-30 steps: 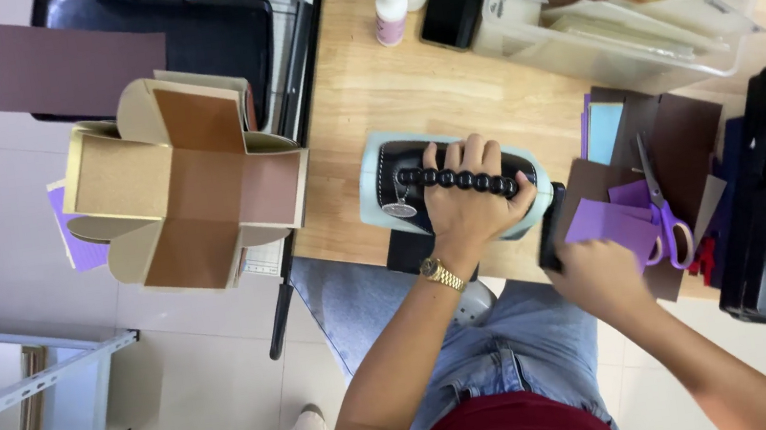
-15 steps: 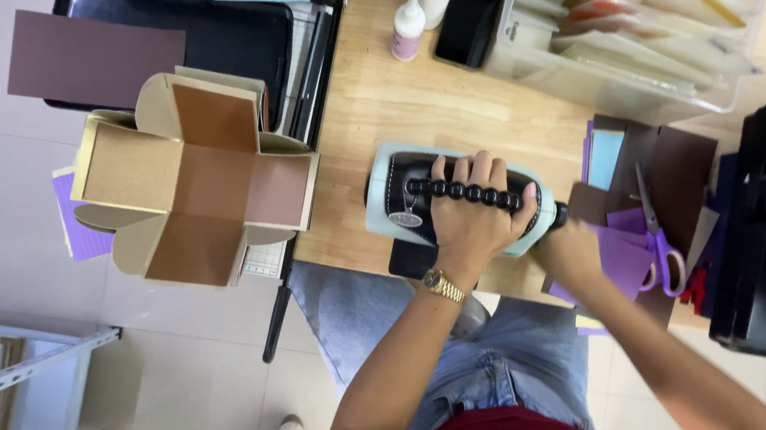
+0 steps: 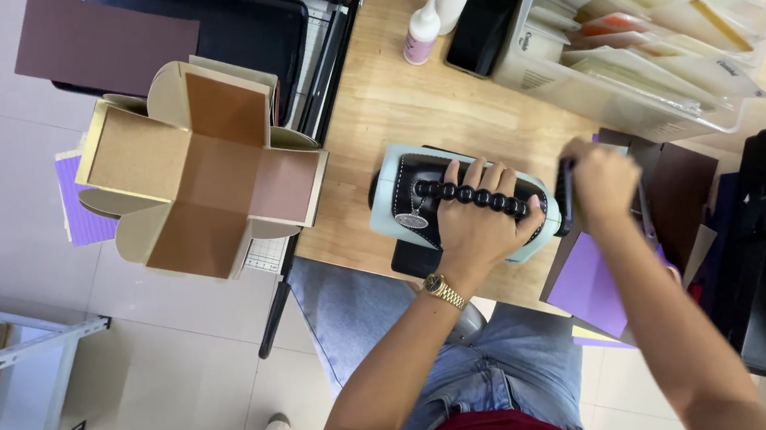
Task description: Cutting cardstock to size and using a manual embossing machine to add texture to the paper.
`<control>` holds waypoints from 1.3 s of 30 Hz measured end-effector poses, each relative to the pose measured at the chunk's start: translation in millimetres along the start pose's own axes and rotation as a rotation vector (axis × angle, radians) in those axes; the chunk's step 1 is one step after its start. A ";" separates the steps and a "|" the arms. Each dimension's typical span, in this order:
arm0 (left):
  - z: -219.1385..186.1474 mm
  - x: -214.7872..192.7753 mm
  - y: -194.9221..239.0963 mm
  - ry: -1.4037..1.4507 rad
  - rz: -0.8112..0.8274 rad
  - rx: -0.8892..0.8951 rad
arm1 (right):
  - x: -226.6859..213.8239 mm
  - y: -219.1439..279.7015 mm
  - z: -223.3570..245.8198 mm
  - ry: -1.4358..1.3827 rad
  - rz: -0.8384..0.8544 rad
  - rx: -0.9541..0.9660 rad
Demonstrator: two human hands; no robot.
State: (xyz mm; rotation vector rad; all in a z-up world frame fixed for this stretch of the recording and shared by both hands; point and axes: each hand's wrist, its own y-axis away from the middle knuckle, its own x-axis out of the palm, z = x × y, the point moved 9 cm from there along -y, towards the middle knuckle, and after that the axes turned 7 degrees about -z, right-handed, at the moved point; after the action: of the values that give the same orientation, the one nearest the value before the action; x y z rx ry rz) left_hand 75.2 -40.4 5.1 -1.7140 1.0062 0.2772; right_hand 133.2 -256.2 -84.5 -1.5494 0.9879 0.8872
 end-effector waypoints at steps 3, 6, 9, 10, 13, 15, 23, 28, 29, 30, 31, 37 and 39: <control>-2.1 -6.7 -2.8 -0.029 -0.026 0.002 | 64.4 71.0 20.5 0.008 0.366 0.039; -1.7 -15.4 -9.1 0.005 -0.028 -0.034 | 2.5 131.0 37.2 -0.042 0.651 -0.027; -0.9 -17.6 -10.9 -0.014 -0.029 -0.028 | -88.1 115.8 22.8 -0.067 0.823 -0.079; -1.5 -15.3 -8.8 -0.009 -0.027 -0.010 | -112.3 88.6 8.6 -0.010 0.769 -0.044; -3.1 -9.6 -1.4 -0.007 -0.019 0.021 | -97.8 32.7 -25.1 0.069 0.486 -0.025; -2.4 -7.1 -1.6 -0.017 -0.024 0.035 | -57.9 4.3 -25.8 0.091 0.246 -0.043; -2.0 -7.5 -4.6 -0.027 -0.007 0.004 | 19.1 145.6 39.9 -0.107 0.711 -0.044; -3.0 -22.1 -17.7 0.035 0.056 0.043 | -101.2 72.5 -2.3 -0.004 0.695 -0.041; -7.1 -29.3 -22.6 0.094 0.107 0.065 | -112.0 51.1 -18.5 0.064 0.525 -0.031; -7.5 -28.7 -19.5 0.098 0.112 0.070 | -85.6 40.4 -22.0 0.063 0.528 -0.024; -8.6 -27.6 -16.4 0.106 0.131 0.079 | -77.0 19.5 -25.2 0.022 0.310 -0.005; -6.2 -16.9 -6.9 0.029 0.079 0.100 | 29.8 59.8 29.8 0.142 0.259 0.012; -5.9 -13.7 -8.5 0.020 0.079 0.101 | 22.7 100.0 33.6 0.096 0.407 0.038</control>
State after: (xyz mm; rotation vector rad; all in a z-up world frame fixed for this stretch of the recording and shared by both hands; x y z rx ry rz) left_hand 71.4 -38.4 21.8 -1.5910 1.0863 0.2562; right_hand 48.2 -237.7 -148.3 -1.3908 1.4137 1.0718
